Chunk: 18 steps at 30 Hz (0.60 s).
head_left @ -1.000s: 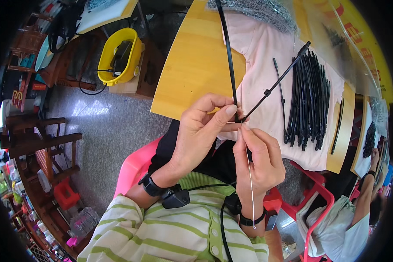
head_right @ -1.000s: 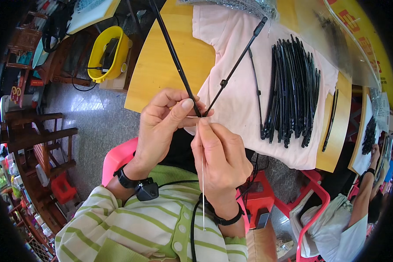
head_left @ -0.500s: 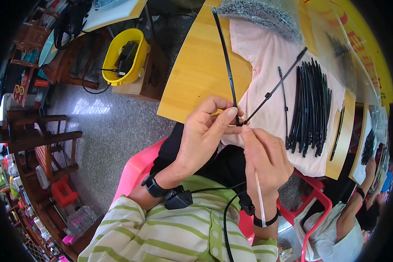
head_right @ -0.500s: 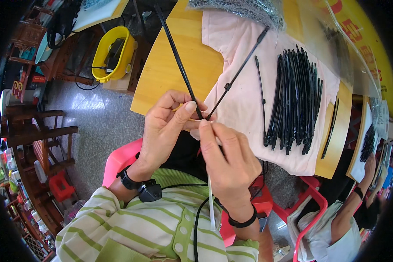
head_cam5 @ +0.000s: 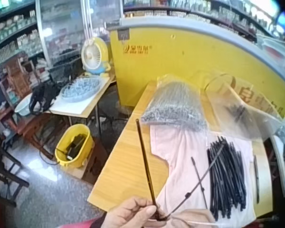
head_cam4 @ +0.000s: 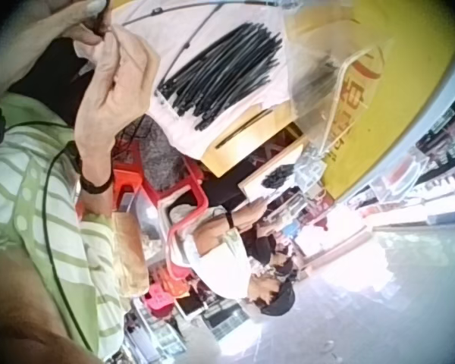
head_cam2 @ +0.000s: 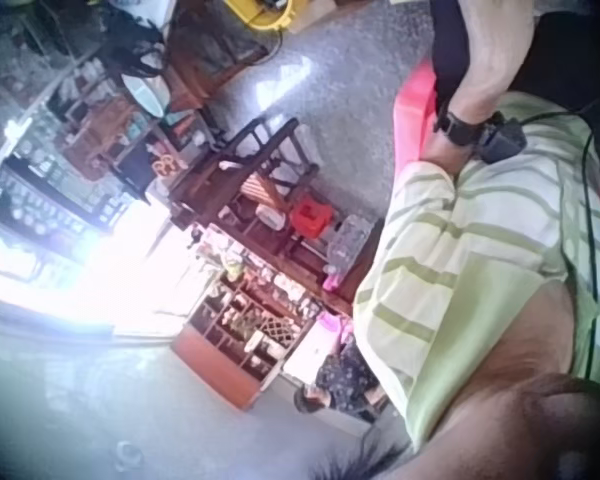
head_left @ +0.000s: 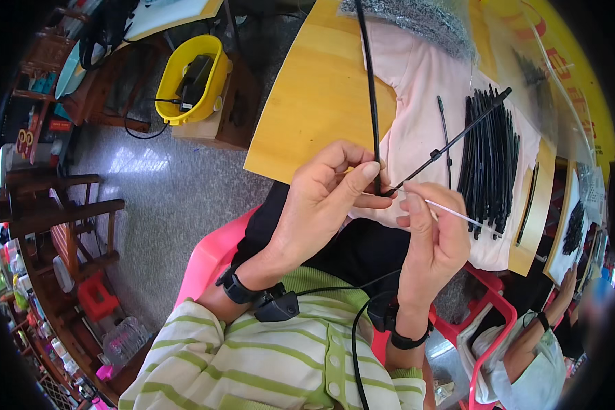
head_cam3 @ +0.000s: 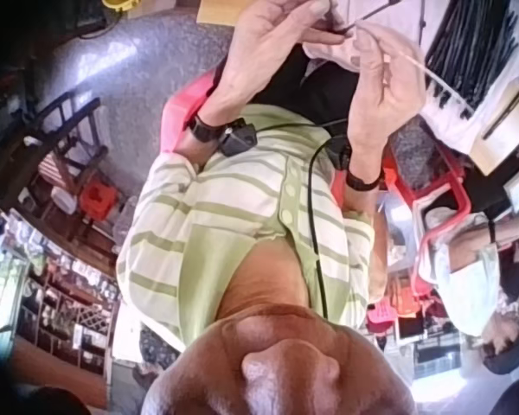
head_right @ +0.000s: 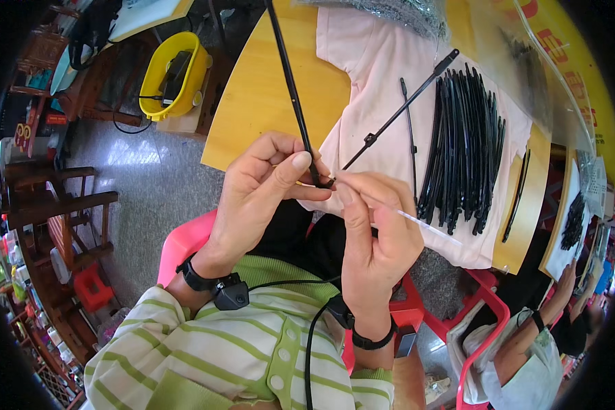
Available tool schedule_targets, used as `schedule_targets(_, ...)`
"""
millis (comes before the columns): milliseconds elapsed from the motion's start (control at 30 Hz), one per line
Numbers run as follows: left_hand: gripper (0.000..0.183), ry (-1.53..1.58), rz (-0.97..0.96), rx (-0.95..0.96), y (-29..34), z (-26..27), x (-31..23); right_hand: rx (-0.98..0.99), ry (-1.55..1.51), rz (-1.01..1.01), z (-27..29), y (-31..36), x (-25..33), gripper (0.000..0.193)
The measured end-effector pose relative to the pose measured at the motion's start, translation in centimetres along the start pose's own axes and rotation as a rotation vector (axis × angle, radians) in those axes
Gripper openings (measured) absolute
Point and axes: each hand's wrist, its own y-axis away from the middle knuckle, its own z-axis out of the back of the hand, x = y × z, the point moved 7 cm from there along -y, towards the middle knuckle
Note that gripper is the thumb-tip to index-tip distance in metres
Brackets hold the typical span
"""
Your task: Thread white wire through holes in thin black rods to assemble components.
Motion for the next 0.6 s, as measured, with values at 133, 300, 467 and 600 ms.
schedule_targets(133,0.013,-0.013,0.014,0.035,0.0,-0.1,0.3,-0.055,0.067,-0.023,0.2,-0.4,0.6,0.008)
schedule_targets(300,0.011,-0.04,0.049,0.049,0.2,-0.1,0.5,-0.04,0.015,0.03,0.2,-0.6,0.8,0.008)
schedule_targets(467,0.013,0.008,0.088,0.078,0.2,0.1,0.8,0.046,-0.148,-0.112,-0.3,-0.5,-0.7,0.011)
schedule_targets(600,0.013,0.023,0.175,0.082,0.2,0.4,1.0,0.064,-0.161,-0.177,-0.2,-0.5,-0.6,0.01)
